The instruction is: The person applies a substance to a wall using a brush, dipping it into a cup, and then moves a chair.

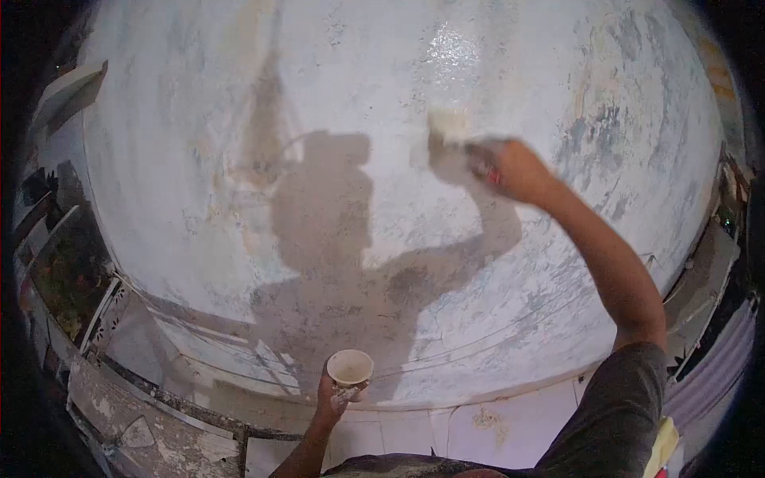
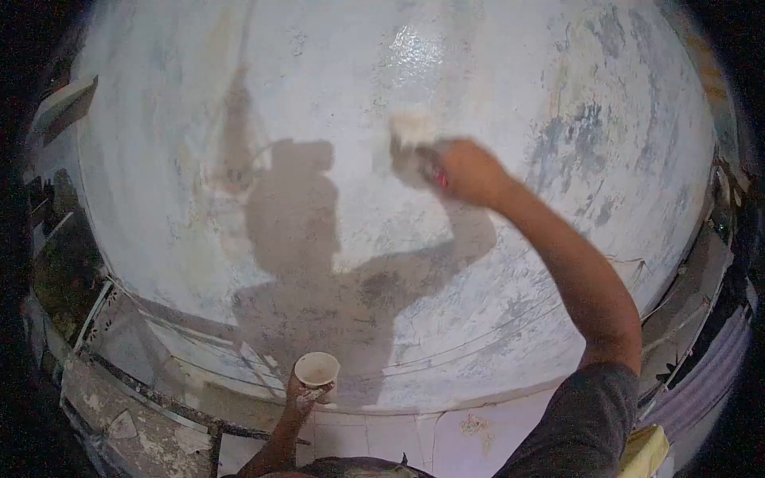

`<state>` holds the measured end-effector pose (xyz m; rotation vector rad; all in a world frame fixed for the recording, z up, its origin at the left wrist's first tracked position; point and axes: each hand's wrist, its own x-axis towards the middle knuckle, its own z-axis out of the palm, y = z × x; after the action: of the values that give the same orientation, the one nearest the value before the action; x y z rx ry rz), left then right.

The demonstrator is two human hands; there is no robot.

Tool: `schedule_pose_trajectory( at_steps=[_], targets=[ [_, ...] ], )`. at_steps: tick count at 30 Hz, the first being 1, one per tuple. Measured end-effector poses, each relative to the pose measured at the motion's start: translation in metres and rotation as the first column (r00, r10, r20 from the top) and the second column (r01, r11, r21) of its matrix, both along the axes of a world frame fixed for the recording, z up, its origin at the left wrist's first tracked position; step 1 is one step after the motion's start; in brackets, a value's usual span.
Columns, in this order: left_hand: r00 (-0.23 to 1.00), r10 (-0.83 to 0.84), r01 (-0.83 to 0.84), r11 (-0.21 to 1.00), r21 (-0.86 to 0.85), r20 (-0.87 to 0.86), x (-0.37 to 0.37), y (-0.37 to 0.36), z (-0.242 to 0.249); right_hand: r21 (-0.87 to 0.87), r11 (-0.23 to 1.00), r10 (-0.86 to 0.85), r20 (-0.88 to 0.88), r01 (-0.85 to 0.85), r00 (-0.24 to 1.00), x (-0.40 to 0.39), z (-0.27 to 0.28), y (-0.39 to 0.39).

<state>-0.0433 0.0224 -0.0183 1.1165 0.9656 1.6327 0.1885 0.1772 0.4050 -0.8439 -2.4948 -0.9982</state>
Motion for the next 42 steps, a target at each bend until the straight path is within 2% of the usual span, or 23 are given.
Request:
schedule_pose_trajectory(
  at_steps=[1, 3, 5, 6, 7, 9, 10, 12, 13, 16, 19, 20, 21, 22, 26, 27, 30, 32, 33, 34, 35, 38, 42],
  targets=[
    [0.999, -0.001, 0.001, 1.000, 0.004, -0.037, 0.000, -0.001, 0.003, -0.136, 0.991, -0.003, 0.008, 0.004, 1.000, -0.003, -0.016, -0.019],
    [0.997, -0.005, 0.005, 1.000, 0.009, -0.071, 0.002, -0.004, 0.009, -0.171, 0.985, 0.016, 0.017, -0.013, 1.000, 0.001, -0.022, -0.026],
    [0.999, -0.006, 0.004, 0.998, -0.058, -0.034, 0.005, -0.007, 0.015, -0.268, 0.937, 0.216, -0.054, -0.222, 0.975, 0.004, -0.003, -0.025],
    [0.999, -0.005, 0.003, 0.998, -0.056, -0.035, 0.005, -0.007, 0.018, -0.376, 0.917, 0.065, -0.180, -0.130, 0.981, -0.004, 0.016, -0.037],
    [0.999, -0.030, 0.031, 0.998, -0.061, 0.024, 0.006, -0.006, 0.019, -0.191, 0.947, 0.234, -0.149, -0.260, 0.961, -0.005, 0.034, -0.032],
    [0.995, -0.054, 0.060, 0.996, -0.071, 0.084, 0.008, -0.006, 0.015, -0.146, 0.976, 0.131, -0.179, -0.158, 0.975, -0.012, 0.086, -0.014],
    [0.998, -0.044, 0.046, 0.997, -0.055, 0.039, 0.009, -0.003, 0.008, 0.026, 0.970, 0.244, -0.114, -0.243, 0.963, -0.016, 0.113, -0.002],
    [1.000, -0.027, 0.027, 0.999, -0.038, -0.003, 0.011, -0.003, 0.005, 0.359, 0.882, 0.312, 0.046, -0.307, 0.949, -0.024, 0.177, 0.014],
    [1.000, -0.011, 0.011, 0.998, -0.061, 0.004, 0.012, -0.004, 0.007, 0.352, 0.830, 0.489, -0.085, -0.432, 0.868, -0.035, 0.196, 0.007],
    [1.000, 0.023, -0.024, 0.998, -0.061, -0.017, 0.009, -0.003, -0.002, 0.447, 0.875, 0.351, -0.318, -0.187, 0.881, -0.058, 0.198, -0.037],
    [0.999, 0.020, -0.019, 0.999, -0.051, 0.031, 0.005, -0.008, 0.000, 0.381, 0.910, 0.241, -0.154, -0.167, 0.958, -0.048, 0.189, 0.029],
    [0.994, 0.003, 0.003, 0.998, -0.058, 0.105, 0.004, -0.010, 0.003, 0.384, 0.923, 0.107, -0.215, -0.016, 0.971, -0.054, 0.147, 0.024],
    [0.994, 0.006, 0.001, 0.998, -0.063, 0.110, 0.004, -0.012, 0.003, 0.458, 0.884, 0.194, -0.181, -0.092, 0.964, -0.046, 0.118, 0.044],
    [0.997, 0.035, -0.032, 0.999, -0.040, 0.068, 0.003, -0.013, 0.003, 0.313, 0.949, 0.014, -0.192, 0.047, 0.981, -0.047, 0.091, 0.027],
    [0.996, 0.053, -0.053, 0.999, 0.003, -0.070, -0.002, -0.018, 0.008, -0.181, 0.979, 0.089, -0.055, -0.098, 0.994, -0.046, -0.006, 0.000],
    [0.996, 0.052, -0.052, 0.999, 0.000, -0.072, -0.004, -0.018, 0.005, -0.236, 0.972, 0.016, 0.037, -0.007, 0.999, -0.045, -0.024, -0.008],
    [0.985, 0.080, -0.073, 0.996, 0.050, -0.150, -0.004, -0.017, 0.003, -0.303, 0.950, 0.090, 0.052, -0.070, 0.995, -0.042, -0.026, -0.013],
    [0.983, -0.034, 0.046, 0.997, -0.062, 0.182, -0.004, -0.020, 0.015, -0.370, 0.911, 0.199, 0.012, -0.180, 0.980, -0.045, 0.007, -0.015],
    [0.982, -0.036, 0.048, 0.997, -0.060, 0.183, -0.005, -0.018, 0.010, -0.060, 0.988, 0.147, 0.116, -0.140, 0.982, -0.035, 0.018, 0.019],
    [0.993, -0.032, 0.038, 0.998, -0.049, 0.114, -0.005, -0.015, 0.001, -0.248, 0.961, 0.124, -0.008, -0.123, 0.992, -0.047, 0.048, -0.005],
    [0.999, -0.028, 0.030, 0.999, -0.040, 0.043, -0.004, -0.014, -0.004, -0.082, 0.942, 0.330, 0.048, -0.326, 0.943, -0.045, 0.073, 0.005],
    [0.996, -0.027, 0.025, 0.999, 0.020, 0.088, 0.002, -0.018, -0.001, 0.296, 0.920, 0.246, 0.077, -0.258, 0.966, -0.051, 0.152, 0.010],
    [0.982, -0.072, 0.086, 0.993, -0.076, 0.174, 0.000, -0.013, -0.019, 0.342, 0.923, 0.254, -0.188, -0.179, 0.949, -0.072, 0.170, -0.025]
  ],
)
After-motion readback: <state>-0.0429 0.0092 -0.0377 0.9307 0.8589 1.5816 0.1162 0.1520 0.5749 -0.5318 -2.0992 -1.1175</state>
